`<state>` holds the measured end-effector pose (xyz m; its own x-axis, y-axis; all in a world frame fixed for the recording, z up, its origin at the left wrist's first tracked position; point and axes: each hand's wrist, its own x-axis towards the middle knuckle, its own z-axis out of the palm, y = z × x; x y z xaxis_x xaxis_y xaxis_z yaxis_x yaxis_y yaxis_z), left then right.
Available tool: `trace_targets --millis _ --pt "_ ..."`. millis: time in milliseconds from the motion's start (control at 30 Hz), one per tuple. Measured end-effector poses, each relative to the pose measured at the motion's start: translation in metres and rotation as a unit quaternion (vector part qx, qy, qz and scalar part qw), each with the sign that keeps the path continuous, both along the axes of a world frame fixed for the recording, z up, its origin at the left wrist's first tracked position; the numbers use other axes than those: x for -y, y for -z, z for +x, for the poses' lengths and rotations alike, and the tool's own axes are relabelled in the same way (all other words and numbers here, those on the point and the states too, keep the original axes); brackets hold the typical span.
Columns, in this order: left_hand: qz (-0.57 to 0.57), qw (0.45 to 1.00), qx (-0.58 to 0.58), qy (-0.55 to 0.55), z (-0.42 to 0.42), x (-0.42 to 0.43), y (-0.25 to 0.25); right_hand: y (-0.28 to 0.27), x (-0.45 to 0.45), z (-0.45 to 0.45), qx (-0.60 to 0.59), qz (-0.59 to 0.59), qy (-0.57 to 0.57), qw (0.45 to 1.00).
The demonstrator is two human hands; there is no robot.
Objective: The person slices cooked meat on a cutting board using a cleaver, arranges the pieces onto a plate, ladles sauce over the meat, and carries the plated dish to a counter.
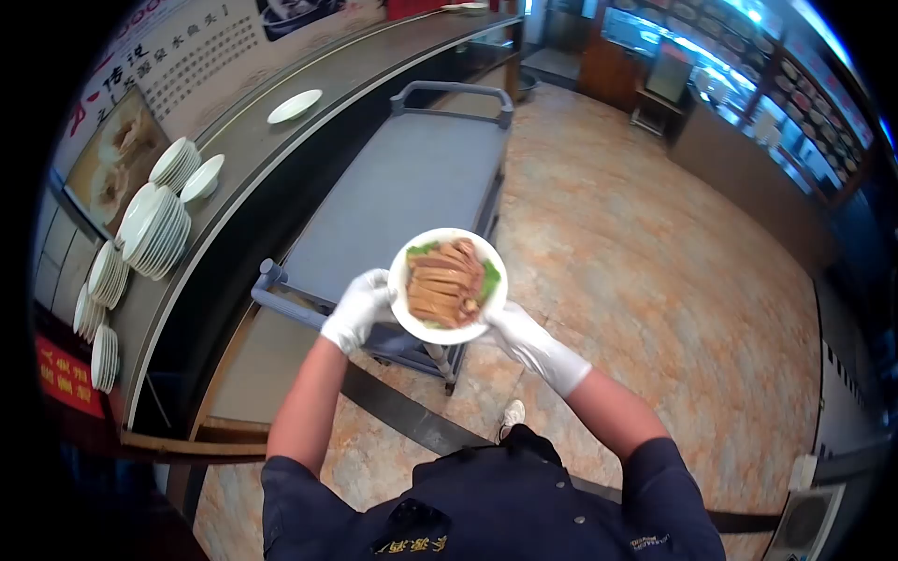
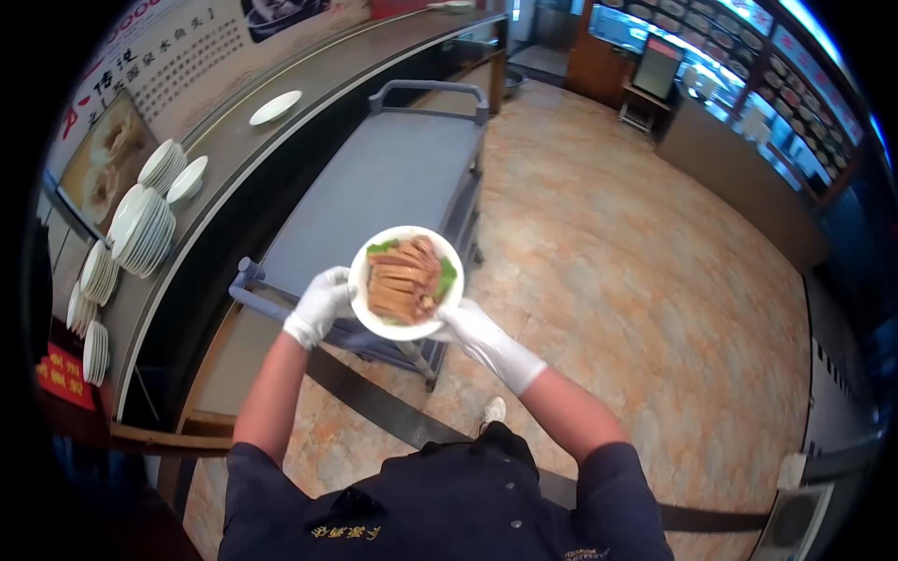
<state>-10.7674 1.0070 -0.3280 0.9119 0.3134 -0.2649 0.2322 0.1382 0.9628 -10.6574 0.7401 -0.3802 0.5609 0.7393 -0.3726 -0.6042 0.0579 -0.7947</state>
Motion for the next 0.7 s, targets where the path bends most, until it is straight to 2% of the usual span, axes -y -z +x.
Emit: trace_targets --millis 67,133,167,233,300,400,433,500,533,600,667,700 --pt "0.025 0.997 -0.048 -0.056 0.012 0.002 0.017 0.009 -0.017 0.042 -0.041 -0.021 -0.054 0.997" --pt "0.061 0.99 -0.082 -0.101 0.038 -0.045 0.039 0.036 -0.07 0.08 -0.078 -0.014 -0.101 0.992" --pt "0.091 0.984 -0.087 -0.127 0.048 -0.063 0.044 0.027 -0.095 0.09 -0.094 -0.053 -0.097 0.989" --pt "0.097 0.974 -0.144 -0.145 0.05 -0.095 0.056 0.034 -0.13 0.101 -0.101 -0.047 -0.117 0.987" --pt "0.082 0.967 -0.167 -0.176 0.052 -0.1 0.067 0.064 -0.155 0.117 -0.12 -0.04 -0.154 0.98" --pt "0.068 0.963 -0.17 -0.199 0.051 -0.109 0.096 0.057 -0.157 0.134 -0.133 -0.065 -0.195 0.969" --pt "0.065 0.961 -0.174 -0.207 0.052 -0.107 0.096 0.063 -0.16 0.137 -0.133 -0.04 -0.22 0.965" --pt "0.046 0.954 -0.196 -0.224 0.055 -0.096 0.089 0.053 -0.143 0.158 -0.168 -0.101 -0.283 0.939" --pt "0.052 0.952 -0.198 -0.228 0.056 -0.098 0.085 0.06 -0.127 0.169 -0.158 -0.081 -0.306 0.935" --pt "0.182 0.932 -0.201 -0.239 0.048 -0.086 0.063 0.074 -0.087 0.203 -0.152 -0.015 -0.323 0.934" --pt "0.367 0.876 -0.16 -0.269 0.062 -0.078 0.03 0.058 -0.047 0.266 -0.141 -0.003 -0.298 0.944" --pt "0.427 0.847 -0.132 -0.287 0.073 -0.065 0.011 0.035 -0.021 0.286 -0.135 -0.036 -0.283 0.949"
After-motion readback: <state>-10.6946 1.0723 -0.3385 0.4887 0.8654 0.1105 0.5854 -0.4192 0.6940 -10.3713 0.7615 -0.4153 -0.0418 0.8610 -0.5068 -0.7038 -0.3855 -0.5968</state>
